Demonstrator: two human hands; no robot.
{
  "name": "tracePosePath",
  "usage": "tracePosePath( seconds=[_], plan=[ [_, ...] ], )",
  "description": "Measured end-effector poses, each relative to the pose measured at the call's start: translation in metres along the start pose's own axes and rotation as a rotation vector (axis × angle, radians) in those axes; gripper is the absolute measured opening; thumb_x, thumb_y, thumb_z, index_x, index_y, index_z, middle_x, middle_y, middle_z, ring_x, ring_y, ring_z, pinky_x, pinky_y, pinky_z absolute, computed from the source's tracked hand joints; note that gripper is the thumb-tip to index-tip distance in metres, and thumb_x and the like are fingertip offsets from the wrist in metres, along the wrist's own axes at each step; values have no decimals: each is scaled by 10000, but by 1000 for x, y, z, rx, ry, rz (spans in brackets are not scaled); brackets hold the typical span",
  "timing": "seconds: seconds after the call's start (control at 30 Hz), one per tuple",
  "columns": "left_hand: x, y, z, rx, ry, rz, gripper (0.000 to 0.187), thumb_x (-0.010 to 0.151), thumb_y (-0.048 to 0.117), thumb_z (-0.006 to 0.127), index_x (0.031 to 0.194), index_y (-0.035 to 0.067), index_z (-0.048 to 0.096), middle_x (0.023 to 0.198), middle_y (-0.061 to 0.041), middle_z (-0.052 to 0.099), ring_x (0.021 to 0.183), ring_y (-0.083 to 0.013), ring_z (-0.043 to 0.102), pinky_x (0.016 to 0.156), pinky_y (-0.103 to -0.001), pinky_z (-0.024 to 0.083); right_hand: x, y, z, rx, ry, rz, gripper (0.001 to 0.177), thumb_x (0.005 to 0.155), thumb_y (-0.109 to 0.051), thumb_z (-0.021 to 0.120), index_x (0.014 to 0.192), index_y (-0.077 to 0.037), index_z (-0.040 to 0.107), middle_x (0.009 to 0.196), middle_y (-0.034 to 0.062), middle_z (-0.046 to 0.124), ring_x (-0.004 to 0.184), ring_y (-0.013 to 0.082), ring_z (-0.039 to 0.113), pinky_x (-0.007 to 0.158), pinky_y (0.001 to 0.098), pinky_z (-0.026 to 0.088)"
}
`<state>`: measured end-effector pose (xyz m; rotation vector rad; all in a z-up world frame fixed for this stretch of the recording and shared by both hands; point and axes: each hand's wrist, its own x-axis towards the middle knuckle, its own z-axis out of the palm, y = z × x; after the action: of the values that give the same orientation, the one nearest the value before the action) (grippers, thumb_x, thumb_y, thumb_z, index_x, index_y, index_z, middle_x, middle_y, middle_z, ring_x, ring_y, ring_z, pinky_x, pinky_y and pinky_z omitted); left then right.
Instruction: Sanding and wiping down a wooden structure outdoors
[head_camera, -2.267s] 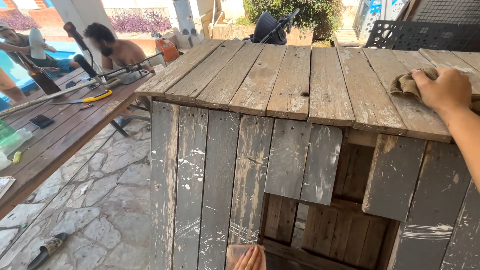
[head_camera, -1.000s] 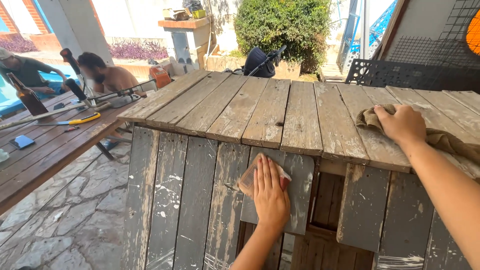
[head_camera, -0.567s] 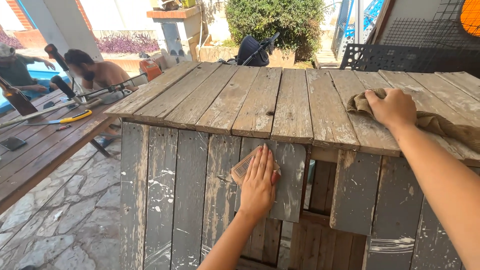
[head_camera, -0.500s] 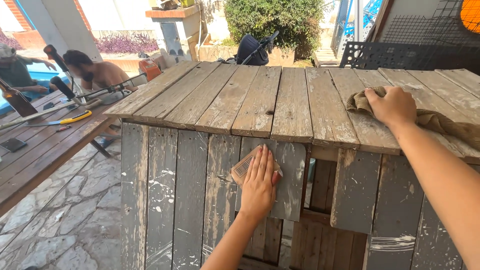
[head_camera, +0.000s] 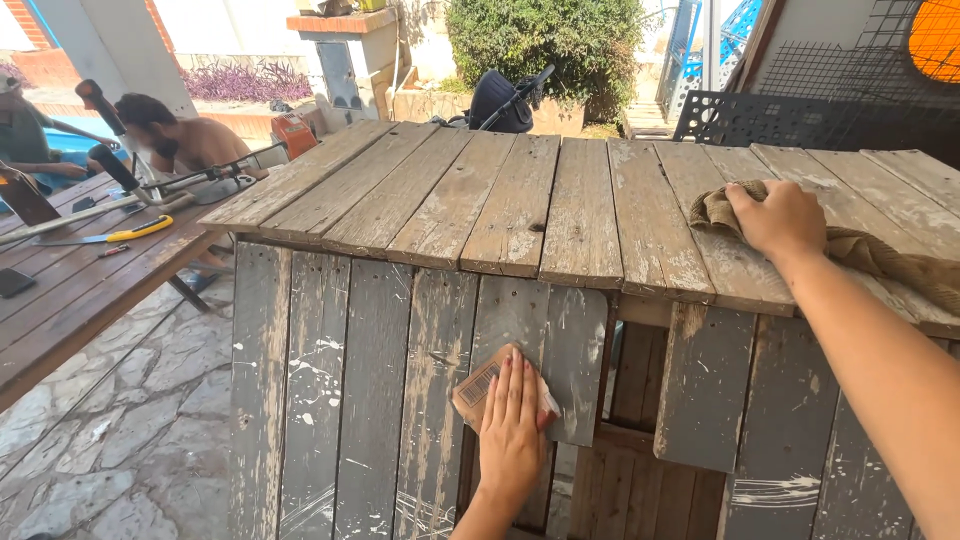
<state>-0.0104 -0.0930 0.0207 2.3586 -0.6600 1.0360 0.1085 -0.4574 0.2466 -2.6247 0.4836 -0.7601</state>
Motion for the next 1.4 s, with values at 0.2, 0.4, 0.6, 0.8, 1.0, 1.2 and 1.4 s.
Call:
tracePosePath(
  seconds=[0.2,0.4,0.6,0.8,1.0,1.2,1.4],
  plan=[
    [30,-7,-11,-36,-47,11,550,1096,199,280,1593,-32,241,1692,-203,196,1580,-330,189,1287,-447,188,-2,0,1,4,0,3,585,1062,-521,560,666,-94,500,578,69,532,562,304,539,493,474,371],
    [6,2,-12,-71,-63,-18,571,1080,190,322,1598,-27,218,1696,-206,176,1584,-337,175,1288,-460,178,-1,0,0,-30,6,15,617,1066,-551,559,703,-52,537,642,120,614,655,365,620,535,526,429],
    [59,-16,-19,-69,-63,-19,652,1025,175,411,1605,-28,191,1702,-205,157,1588,-336,155,1297,-456,142,-2,-3,-1,-29,17,22,633,1056,-558,562,690,-48,483,638,136,586,661,380,602,538,533,406],
    [24,-9,-10,25,-119,13,589,1094,249,274,1608,-24,183,1705,-194,147,1589,-310,150,1298,-432,140,-2,-2,-2,-11,-1,16,610,1054,-539,561,683,-71,440,542,61,461,534,280,509,468,459,359],
    [60,-17,-16,-10,-35,-22,605,1078,220,357,1604,-32,195,1697,-208,177,1585,-327,174,1299,-450,154,-2,-3,-1,-2,9,21,615,1058,-537,567,672,-77,437,574,86,504,564,314,522,487,487,352],
    [54,-26,-18,-37,-76,57,628,1038,187,378,1602,-30,208,1696,-206,184,1584,-330,178,1298,-448,153,0,-2,-3,-37,7,6,610,1072,-548,555,831,5,645,577,102,574,586,333,610,476,490,432],
    [57,-17,-15,-16,-49,44,596,1083,234,370,1601,-27,230,1694,-196,202,1583,-323,194,1298,-452,175,0,1,1,-32,18,5,612,1075,-534,566,758,-11,602,594,107,576,611,354,615,489,511,423]
  ],
)
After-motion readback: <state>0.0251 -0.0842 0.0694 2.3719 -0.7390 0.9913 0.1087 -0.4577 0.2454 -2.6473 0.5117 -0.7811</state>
